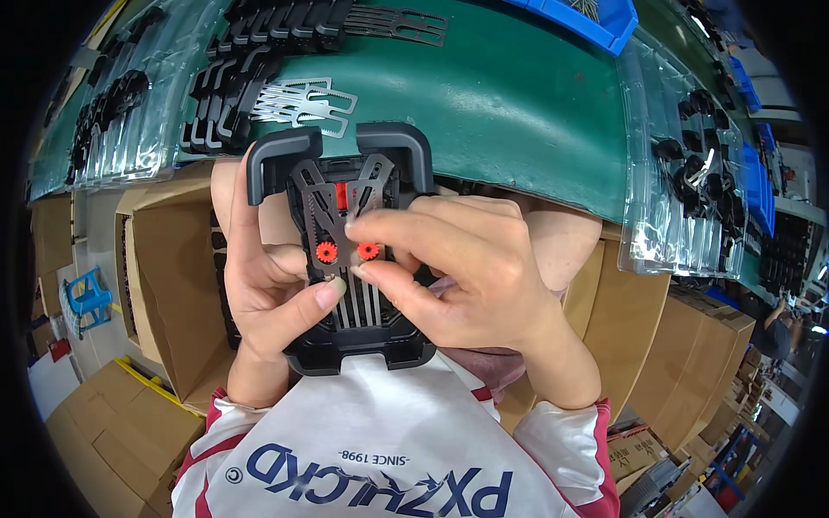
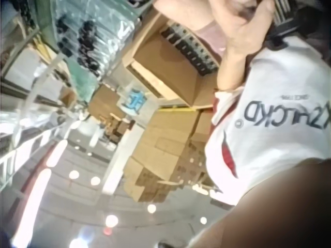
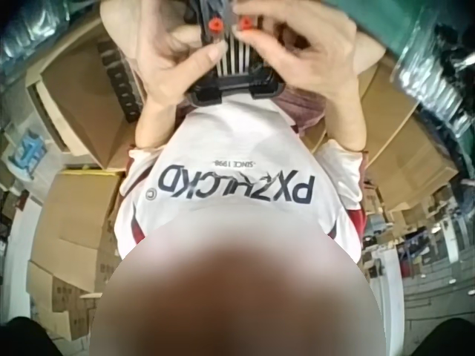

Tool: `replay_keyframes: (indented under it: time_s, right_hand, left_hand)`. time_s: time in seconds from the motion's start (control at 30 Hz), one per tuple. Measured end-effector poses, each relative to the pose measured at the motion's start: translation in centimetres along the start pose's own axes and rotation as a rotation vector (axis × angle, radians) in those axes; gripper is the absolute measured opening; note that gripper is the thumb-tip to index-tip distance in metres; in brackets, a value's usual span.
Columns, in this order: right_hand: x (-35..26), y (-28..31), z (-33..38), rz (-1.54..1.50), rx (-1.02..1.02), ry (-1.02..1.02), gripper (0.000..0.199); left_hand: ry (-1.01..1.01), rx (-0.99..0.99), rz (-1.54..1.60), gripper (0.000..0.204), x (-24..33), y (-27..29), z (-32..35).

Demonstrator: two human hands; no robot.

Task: Assembling phone holder brackets by attaching metal clips and plastic parts.

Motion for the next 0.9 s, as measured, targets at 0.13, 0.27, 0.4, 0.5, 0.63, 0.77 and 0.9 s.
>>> replay_keyframes:
  time_s: [0.13, 0.27, 0.4, 0.5, 0.63, 0.77, 0.9]
  right_hand:
    - [0.7, 0.2, 0.4, -0.072, 0.047, -0.128, 0.016]
    - [1.7, 0.1, 1.1, -0.258, 0.083, -0.306, 0.016]
    - [3.7, -1.2, 2.5, -0.661, 0.07, -0.465, 0.02]
    - [3.3, -1.5, 2.6, -0.746, 0.099, -0.452, 0.022]
    - [2.6, -0.1, 1.2, -0.731, 0.092, -0.478, 0.016]
    - [3.8, 4.5, -3.9, -0.189, -0.3, -0.462, 0.019]
    - [9.6, 15.4, -13.0, 0.459, 0.238, -0.354, 0.017]
  left_hand:
    - [-0.01, 0.03, 0.009, 0.096, 0.2, 0.0, -0.2]
    - [-0.031, 0.051, -0.008, 0.096, 0.6, -0.1, -0.3]
    - [-0.068, 0.014, -0.035, 0.097, 0.8, -0.3, -0.6]
    - [-0.126, -0.024, -0.038, 0.097, 0.9, -0.2, -0.5]
    - [-0.183, -0.05, -0.069, 0.098, 1.4, -0.3, -0.6]
    - [-0.191, 0.008, -0.054, 0.1, 1.6, 0.6, -0.2]
    - [-0.107, 0.097, 0.106, 0.102, 1.8, 1.1, 0.1]
Point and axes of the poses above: each hand's wrist, its own z-axis away from the middle knuckle, its own y-axis out of the back of the hand, x = y × z, the point moved 6 cm from there along -z, towards the middle knuckle, and after that the axes turned 2 degrees about x, right-handed, at the moved point
